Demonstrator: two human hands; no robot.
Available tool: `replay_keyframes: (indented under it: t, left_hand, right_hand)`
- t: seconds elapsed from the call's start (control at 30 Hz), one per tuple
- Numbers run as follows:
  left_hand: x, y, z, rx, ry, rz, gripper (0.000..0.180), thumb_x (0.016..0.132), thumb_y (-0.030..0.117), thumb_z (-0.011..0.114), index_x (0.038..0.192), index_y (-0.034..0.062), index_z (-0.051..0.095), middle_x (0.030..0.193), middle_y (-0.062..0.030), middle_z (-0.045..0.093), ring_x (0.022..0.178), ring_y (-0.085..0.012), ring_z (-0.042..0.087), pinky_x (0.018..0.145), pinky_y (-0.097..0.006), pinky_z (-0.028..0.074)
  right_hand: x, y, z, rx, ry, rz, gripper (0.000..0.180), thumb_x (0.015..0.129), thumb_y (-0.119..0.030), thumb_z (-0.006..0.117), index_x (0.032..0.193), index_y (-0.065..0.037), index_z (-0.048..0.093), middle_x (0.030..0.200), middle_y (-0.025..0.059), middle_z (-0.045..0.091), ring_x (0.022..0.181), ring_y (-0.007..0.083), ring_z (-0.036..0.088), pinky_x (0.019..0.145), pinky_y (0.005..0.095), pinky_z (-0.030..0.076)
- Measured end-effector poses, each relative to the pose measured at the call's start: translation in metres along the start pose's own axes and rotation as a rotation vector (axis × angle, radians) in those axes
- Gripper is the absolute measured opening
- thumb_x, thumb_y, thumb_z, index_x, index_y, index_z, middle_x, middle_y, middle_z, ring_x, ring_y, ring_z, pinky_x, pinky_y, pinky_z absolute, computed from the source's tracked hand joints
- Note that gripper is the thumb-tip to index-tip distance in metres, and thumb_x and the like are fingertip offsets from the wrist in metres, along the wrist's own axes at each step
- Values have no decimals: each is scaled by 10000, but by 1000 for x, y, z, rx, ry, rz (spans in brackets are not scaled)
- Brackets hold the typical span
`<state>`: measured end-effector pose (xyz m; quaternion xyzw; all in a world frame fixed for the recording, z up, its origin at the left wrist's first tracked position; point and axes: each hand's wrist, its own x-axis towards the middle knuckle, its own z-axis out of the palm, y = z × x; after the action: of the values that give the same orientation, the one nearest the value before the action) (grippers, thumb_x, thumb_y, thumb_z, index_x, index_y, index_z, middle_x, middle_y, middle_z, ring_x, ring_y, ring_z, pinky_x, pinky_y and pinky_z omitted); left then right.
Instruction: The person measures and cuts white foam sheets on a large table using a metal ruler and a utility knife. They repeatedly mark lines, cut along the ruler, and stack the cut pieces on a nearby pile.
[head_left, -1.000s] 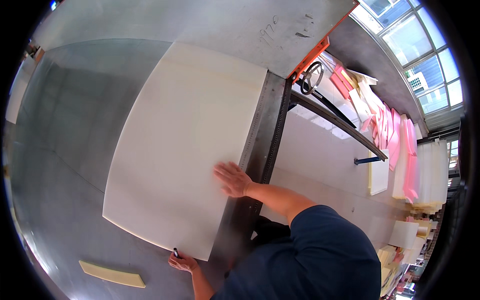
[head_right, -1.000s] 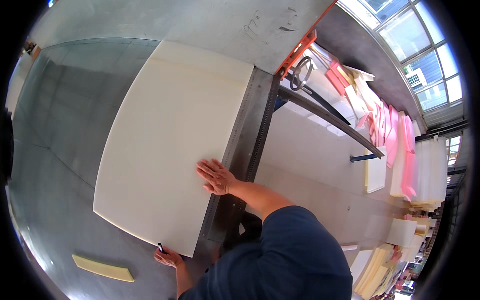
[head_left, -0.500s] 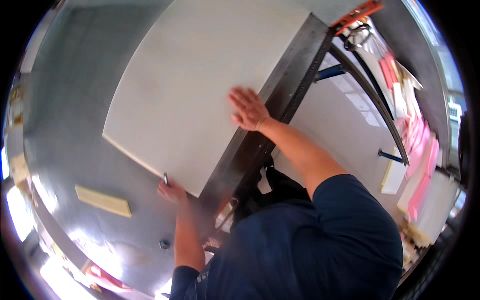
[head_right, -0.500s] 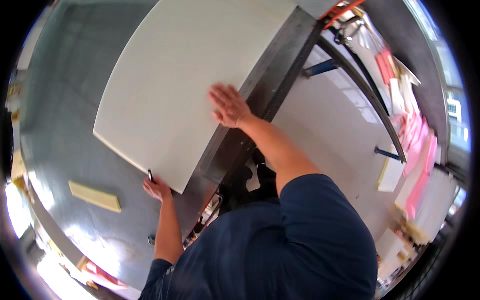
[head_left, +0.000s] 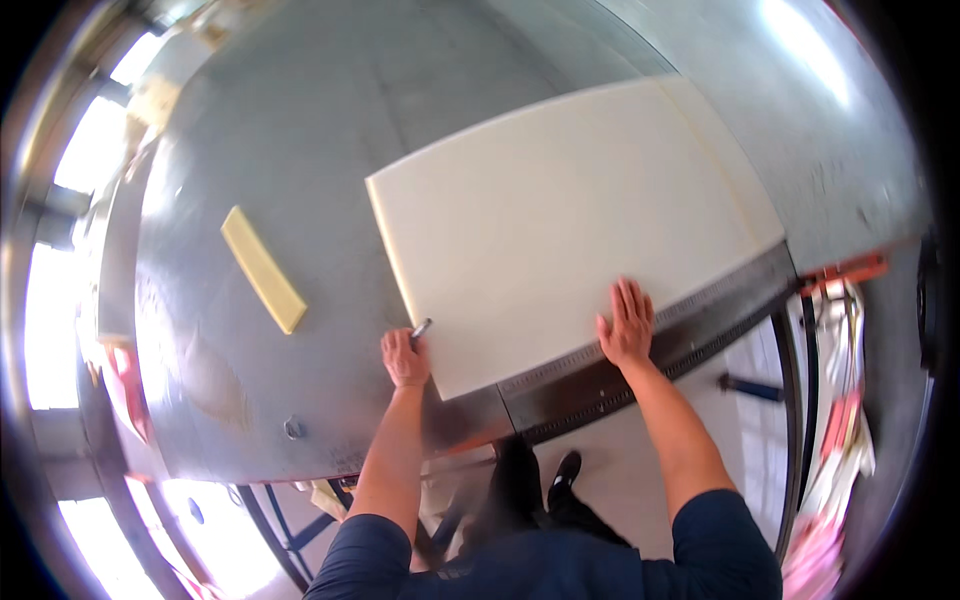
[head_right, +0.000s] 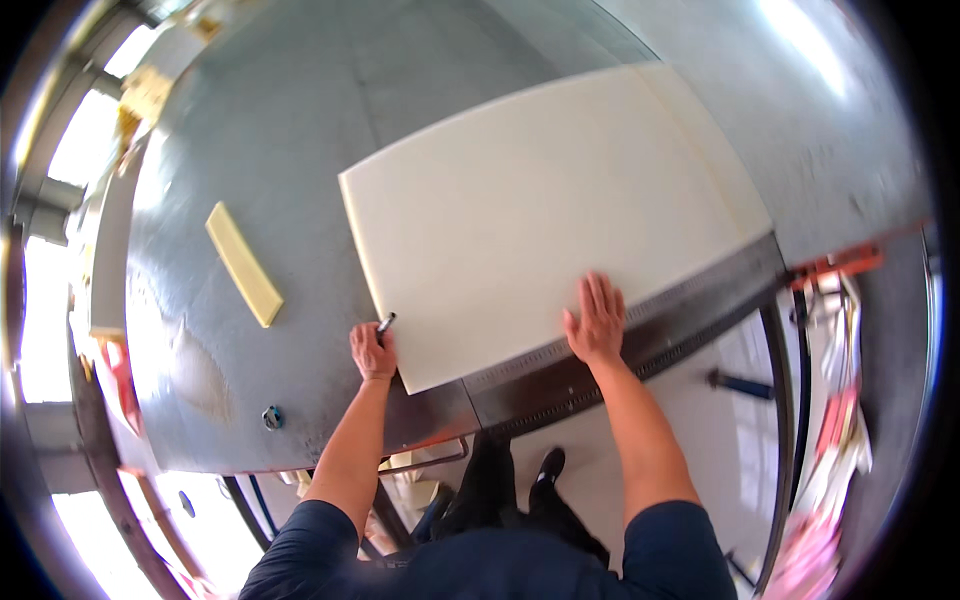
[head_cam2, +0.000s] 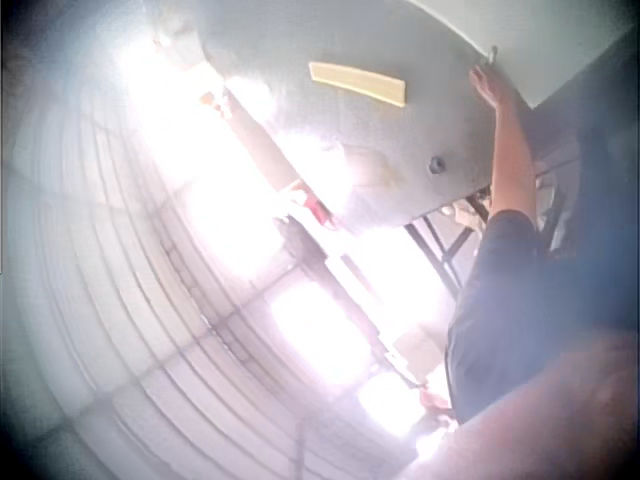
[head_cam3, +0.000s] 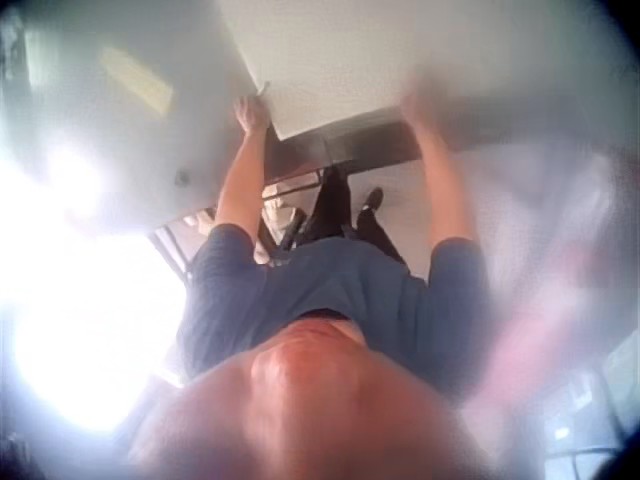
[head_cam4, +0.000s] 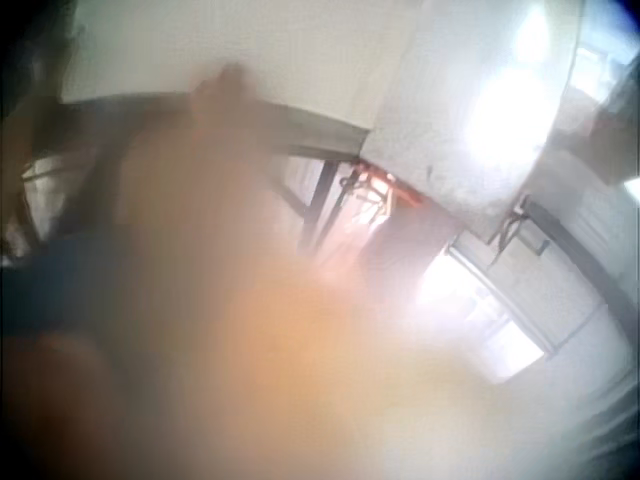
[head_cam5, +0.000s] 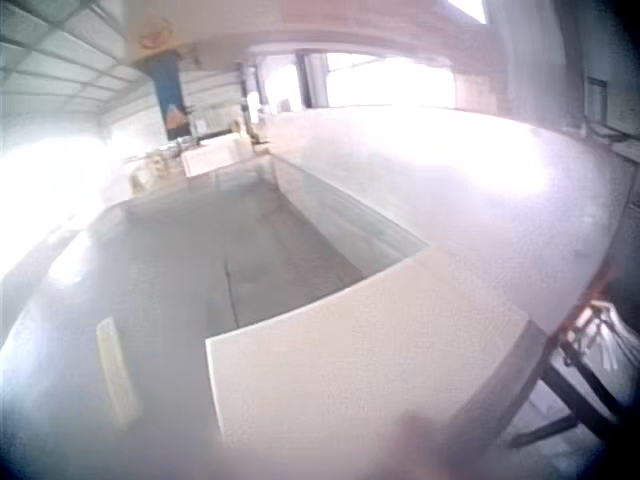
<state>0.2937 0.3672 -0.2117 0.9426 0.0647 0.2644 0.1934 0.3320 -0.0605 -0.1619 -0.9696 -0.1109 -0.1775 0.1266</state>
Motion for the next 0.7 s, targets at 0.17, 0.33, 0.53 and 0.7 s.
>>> replay_keyframes:
  t: [0.17,0.33,0.53,0.7]
  left_hand:
    - [2,-8,-2,-32,3,-35,141,795,177,631,858,86,543,877,-122,536,868,-344,512,752,-455,442]
    - [5,-12,-5,-47,18,-35,139,781,152,638,852,85,539,871,-118,534,865,-345,512,748,-455,441]
    - [-2,-7,-5,-26,-11,-64,154,820,190,618,827,60,536,845,-118,525,837,-335,509,743,-438,430]
    - [18,-3,8,-66,8,-12,167,823,200,613,853,58,531,852,-128,524,837,-342,509,749,-451,431]
  right_hand:
    - [2,-8,12,-67,-52,13,623,850,-314,564,1382,-27,414,1479,143,359,1379,351,305,1124,527,221]
    - [7,-11,17,-74,-54,-1,628,862,-325,547,1401,-42,391,1495,137,338,1389,341,291,1136,518,199]
    - [1,-8,16,-84,-110,31,639,858,-323,549,1411,-51,381,1501,130,331,1393,336,287,1137,515,197]
    - [16,2,17,-64,-72,35,635,855,-319,551,1407,-49,389,1492,132,342,1386,338,299,1132,515,211]
